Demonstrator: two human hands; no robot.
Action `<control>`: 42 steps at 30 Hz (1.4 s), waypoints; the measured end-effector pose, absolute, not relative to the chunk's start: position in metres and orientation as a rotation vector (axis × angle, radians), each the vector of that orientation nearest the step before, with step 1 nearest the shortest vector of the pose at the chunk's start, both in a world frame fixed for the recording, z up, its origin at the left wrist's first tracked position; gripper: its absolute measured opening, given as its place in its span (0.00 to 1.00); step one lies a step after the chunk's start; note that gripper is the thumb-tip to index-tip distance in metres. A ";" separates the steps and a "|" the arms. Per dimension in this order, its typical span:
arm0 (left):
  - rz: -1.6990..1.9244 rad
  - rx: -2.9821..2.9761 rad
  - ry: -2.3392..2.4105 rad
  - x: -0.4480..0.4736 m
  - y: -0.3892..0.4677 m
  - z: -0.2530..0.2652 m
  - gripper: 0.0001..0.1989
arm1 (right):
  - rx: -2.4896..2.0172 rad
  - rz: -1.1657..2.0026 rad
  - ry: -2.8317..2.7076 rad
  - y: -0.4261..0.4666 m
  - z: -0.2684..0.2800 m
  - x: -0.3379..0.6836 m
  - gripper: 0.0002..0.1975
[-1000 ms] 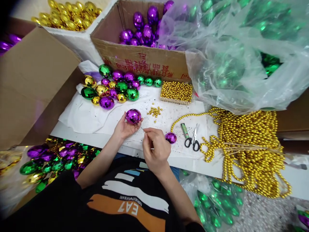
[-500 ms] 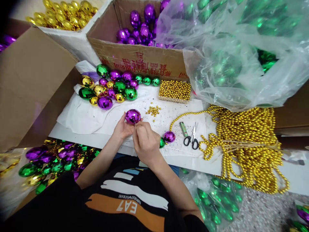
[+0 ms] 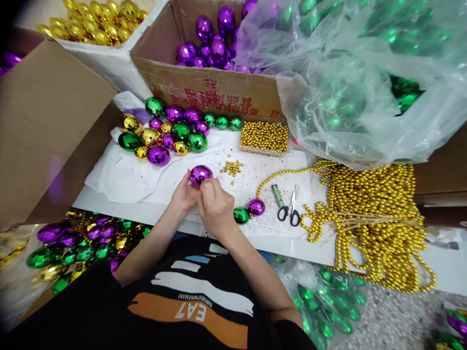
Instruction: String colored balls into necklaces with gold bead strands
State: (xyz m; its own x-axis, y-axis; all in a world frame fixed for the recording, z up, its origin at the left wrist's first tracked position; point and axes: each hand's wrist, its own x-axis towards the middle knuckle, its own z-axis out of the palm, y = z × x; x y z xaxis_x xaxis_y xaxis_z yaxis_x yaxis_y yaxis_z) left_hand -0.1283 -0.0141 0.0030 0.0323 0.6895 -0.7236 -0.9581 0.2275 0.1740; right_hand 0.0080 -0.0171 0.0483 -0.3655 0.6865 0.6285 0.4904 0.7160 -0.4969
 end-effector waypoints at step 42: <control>1.351 -0.386 0.822 -0.125 -0.019 0.006 0.24 | -0.941 0.186 -2.026 -0.022 0.036 0.002 0.06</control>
